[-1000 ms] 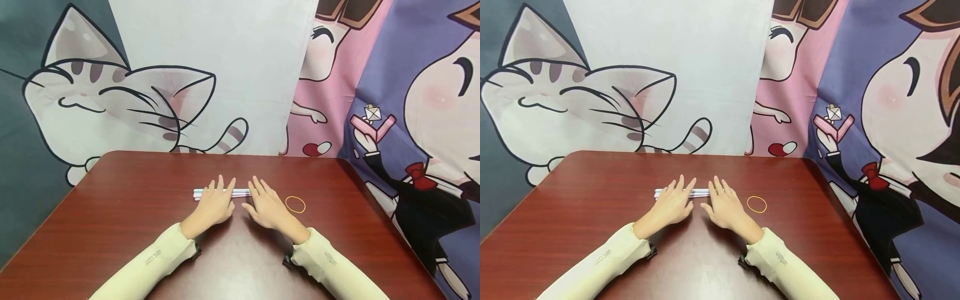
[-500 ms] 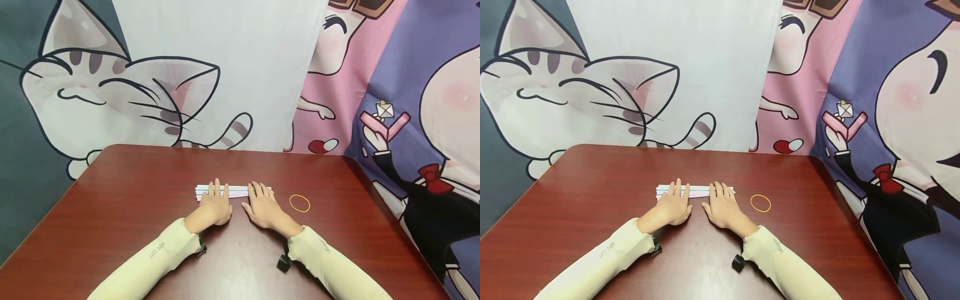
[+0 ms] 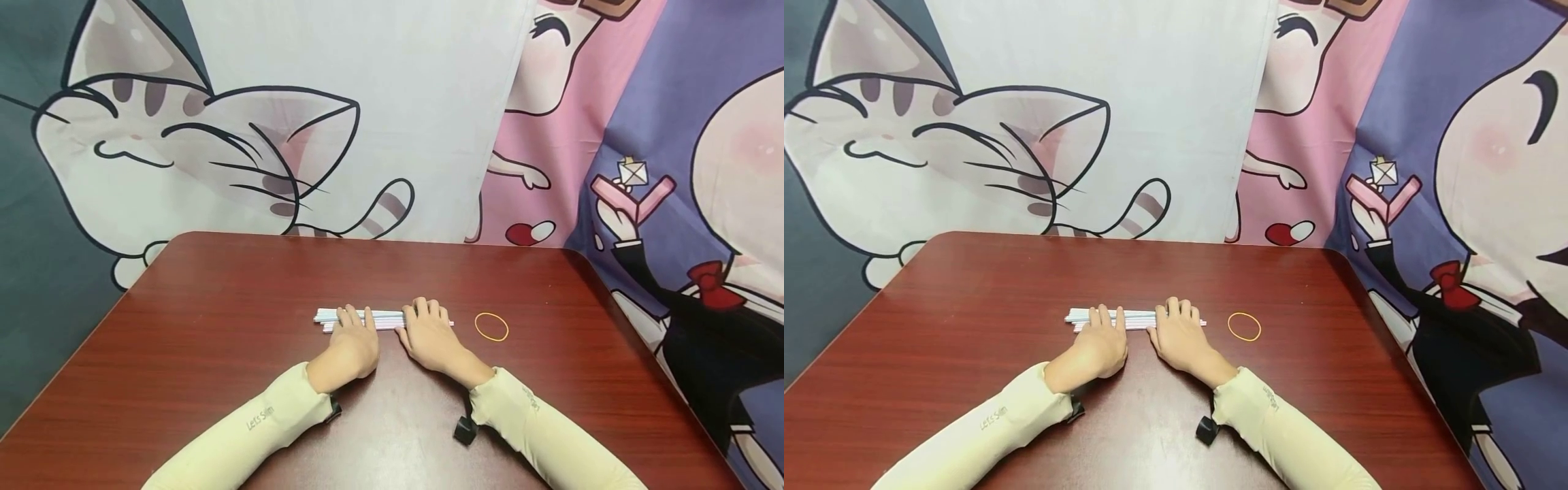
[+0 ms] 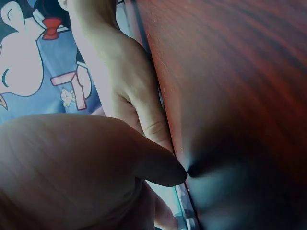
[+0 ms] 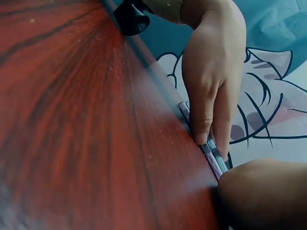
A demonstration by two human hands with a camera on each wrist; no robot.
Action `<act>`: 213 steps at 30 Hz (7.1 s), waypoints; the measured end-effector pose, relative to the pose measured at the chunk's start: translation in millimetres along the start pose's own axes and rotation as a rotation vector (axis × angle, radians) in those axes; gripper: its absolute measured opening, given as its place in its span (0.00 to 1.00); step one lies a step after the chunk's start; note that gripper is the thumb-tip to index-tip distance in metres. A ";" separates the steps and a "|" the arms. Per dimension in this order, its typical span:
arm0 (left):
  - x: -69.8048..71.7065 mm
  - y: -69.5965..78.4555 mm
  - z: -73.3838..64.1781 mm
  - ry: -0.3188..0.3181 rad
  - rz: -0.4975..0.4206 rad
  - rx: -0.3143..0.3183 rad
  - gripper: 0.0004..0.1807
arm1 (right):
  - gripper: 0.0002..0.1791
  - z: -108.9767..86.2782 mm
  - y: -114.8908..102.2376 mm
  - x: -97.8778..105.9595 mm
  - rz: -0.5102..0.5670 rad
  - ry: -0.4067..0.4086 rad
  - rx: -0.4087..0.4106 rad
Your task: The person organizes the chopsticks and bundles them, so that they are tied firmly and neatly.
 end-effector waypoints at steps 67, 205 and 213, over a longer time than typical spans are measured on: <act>122.4 -20.7 -31.4 1.453 0.056 0.016 0.14 | 0.17 10.5 15.0 137.6 -0.328 0.770 0.369; 175.8 -76.3 -61.5 1.782 0.015 0.150 0.17 | 0.16 49.2 68.6 165.2 1.334 0.251 0.132; 184.0 -80.1 -67.1 1.776 0.015 0.126 0.14 | 0.15 53.3 73.4 176.6 1.318 0.336 0.107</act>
Point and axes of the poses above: each hand's wrist, its own z-axis towards the middle knuckle, its own x-axis out of the back of the hand, y = z × x, the point moved 9 cm from there along z, towards the middle knuckle, and after that the axes turned 9 degrees about z, right-handed, at the moved point
